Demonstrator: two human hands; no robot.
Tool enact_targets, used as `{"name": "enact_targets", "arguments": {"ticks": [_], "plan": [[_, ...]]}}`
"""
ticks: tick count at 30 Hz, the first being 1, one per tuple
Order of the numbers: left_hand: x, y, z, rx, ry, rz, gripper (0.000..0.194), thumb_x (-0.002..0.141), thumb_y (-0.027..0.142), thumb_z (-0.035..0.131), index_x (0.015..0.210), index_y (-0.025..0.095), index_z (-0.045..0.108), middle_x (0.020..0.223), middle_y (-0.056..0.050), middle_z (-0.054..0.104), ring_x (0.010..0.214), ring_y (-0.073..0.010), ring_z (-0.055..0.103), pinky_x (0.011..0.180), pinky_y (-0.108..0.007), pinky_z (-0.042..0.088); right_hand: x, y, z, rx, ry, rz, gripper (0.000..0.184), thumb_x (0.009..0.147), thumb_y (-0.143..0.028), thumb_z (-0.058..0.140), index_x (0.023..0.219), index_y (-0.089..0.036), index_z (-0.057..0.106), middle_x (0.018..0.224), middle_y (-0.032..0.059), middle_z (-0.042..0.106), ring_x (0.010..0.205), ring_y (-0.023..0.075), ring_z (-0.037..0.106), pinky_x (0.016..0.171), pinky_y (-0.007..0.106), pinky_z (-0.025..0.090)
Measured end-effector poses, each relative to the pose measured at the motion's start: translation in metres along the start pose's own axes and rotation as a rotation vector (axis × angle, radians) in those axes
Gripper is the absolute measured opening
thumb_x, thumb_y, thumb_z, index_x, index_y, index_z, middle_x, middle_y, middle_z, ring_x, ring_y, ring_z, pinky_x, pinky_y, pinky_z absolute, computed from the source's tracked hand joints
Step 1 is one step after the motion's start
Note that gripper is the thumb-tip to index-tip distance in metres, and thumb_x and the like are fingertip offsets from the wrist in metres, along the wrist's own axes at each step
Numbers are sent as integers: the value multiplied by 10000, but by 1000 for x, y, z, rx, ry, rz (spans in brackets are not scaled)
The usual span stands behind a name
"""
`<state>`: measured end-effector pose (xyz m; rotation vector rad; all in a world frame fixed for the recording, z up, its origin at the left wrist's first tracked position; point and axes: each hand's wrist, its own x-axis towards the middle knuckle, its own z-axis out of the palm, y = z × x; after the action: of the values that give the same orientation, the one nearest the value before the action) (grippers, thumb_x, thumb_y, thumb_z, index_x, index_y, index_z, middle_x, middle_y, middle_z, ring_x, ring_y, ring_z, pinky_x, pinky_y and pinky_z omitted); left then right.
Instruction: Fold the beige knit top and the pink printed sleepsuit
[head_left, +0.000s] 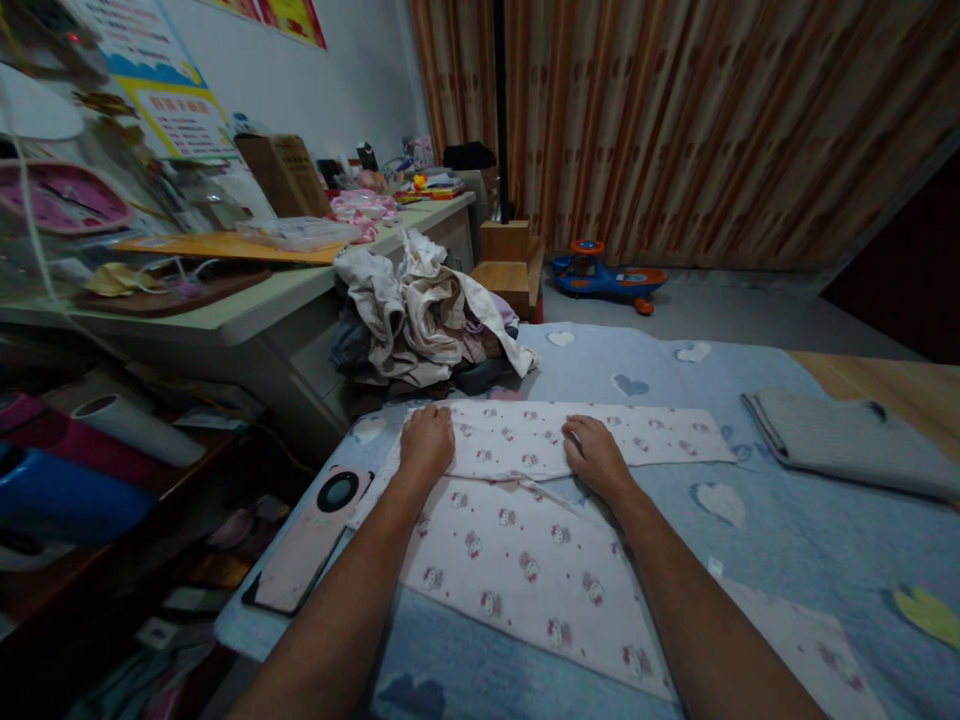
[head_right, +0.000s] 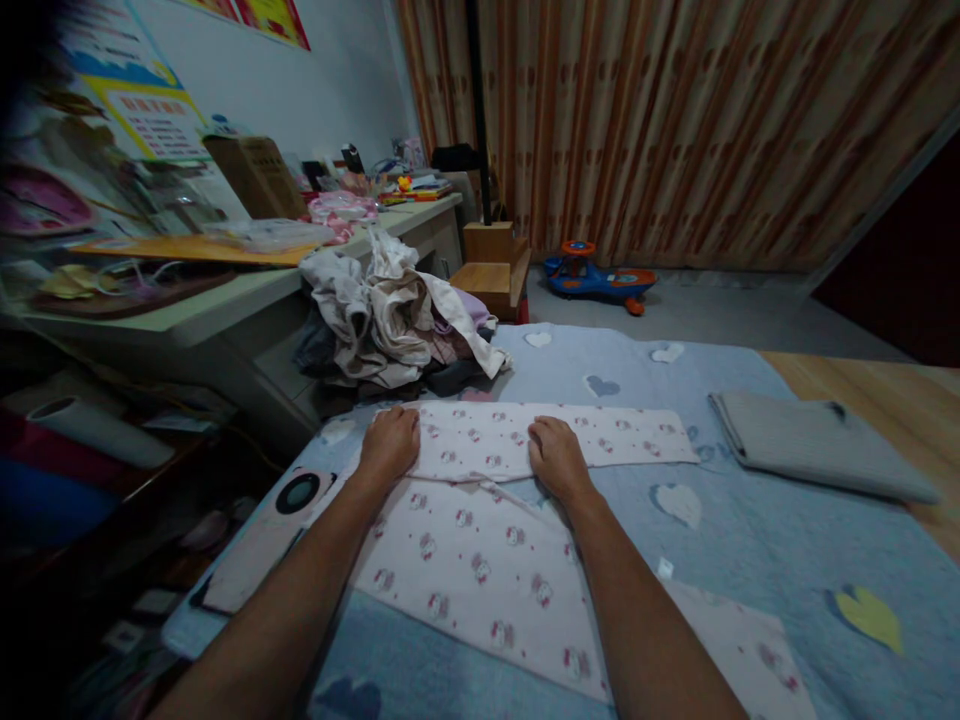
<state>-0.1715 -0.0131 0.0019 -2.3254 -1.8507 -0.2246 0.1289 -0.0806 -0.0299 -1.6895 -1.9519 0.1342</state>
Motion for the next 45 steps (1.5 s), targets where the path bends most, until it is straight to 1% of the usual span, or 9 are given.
{"name": "enact_targets", "arguments": {"ticks": [4,8,12,16,20,25,30,39,45], "plan": [[-1,-5,11,-37,36,6,297,920,250,474,1158,176,636,1144,-121,615,1069,-290,564,915,-400,468,0,1,-2,-123,-58,92,342,880,-263,509,1173,-157,650,1314,126,606,1240,243,506,1091,374,351],[-4,-4,16,-59,39,5,356,920,287,484,1246,193,591,1249,-125,585,1152,-294,536,962,-418,459,-2,-7,-4,-281,-131,173,480,926,-370,482,1359,-170,538,1482,135,473,1362,286,397,1143,448,263],[-8,-3,17,-66,6,40,471,943,417,471,1367,214,505,1436,-134,480,1328,-302,422,1051,-447,402,-4,-13,-7,-355,-199,267,566,954,-449,428,1453,-183,443,1578,131,342,1440,335,280,1149,513,212],[-9,-4,18,-62,-60,42,557,957,479,432,1436,195,441,1523,-160,399,1415,-316,328,1102,-476,336,-5,-10,-9,-356,-204,349,680,942,-560,409,1491,-159,392,1610,155,265,1464,371,222,1157,540,180],[-10,-4,19,-67,-95,35,606,964,503,401,1465,165,413,1562,-184,346,1450,-336,275,1121,-490,294,-6,-4,-10,-344,-165,385,717,928,-597,413,1477,-138,409,1590,192,289,1454,391,236,1148,558,186],[-11,-2,18,-66,-94,29,611,964,512,395,1473,174,409,1571,-174,343,1460,-329,265,1125,-476,282,-4,2,-10,-341,-149,391,672,937,-578,406,1469,-166,422,1587,177,304,1453,378,243,1144,570,189],[-12,-3,17,-74,-95,29,608,965,517,390,1470,179,413,1572,-165,344,1461,-327,268,1129,-470,276,-2,13,-16,-350,-168,478,700,937,-611,378,1498,-193,388,1604,167,266,1467,386,207,1148,591,170],[-11,-4,19,-78,-80,38,622,967,530,368,1468,165,413,1563,-179,355,1453,-332,284,1130,-479,283,-11,50,-41,-410,-178,542,709,968,-569,302,1513,-118,351,1609,187,250,1479,352,205,1160,539,194],[-10,-4,20,-81,-79,34,617,965,523,368,1467,167,417,1566,-176,348,1453,-329,276,1128,-483,285,-22,60,-43,-455,-141,513,703,974,-534,301,1501,-70,345,1600,202,263,1481,336,205,1164,539,193]]}}
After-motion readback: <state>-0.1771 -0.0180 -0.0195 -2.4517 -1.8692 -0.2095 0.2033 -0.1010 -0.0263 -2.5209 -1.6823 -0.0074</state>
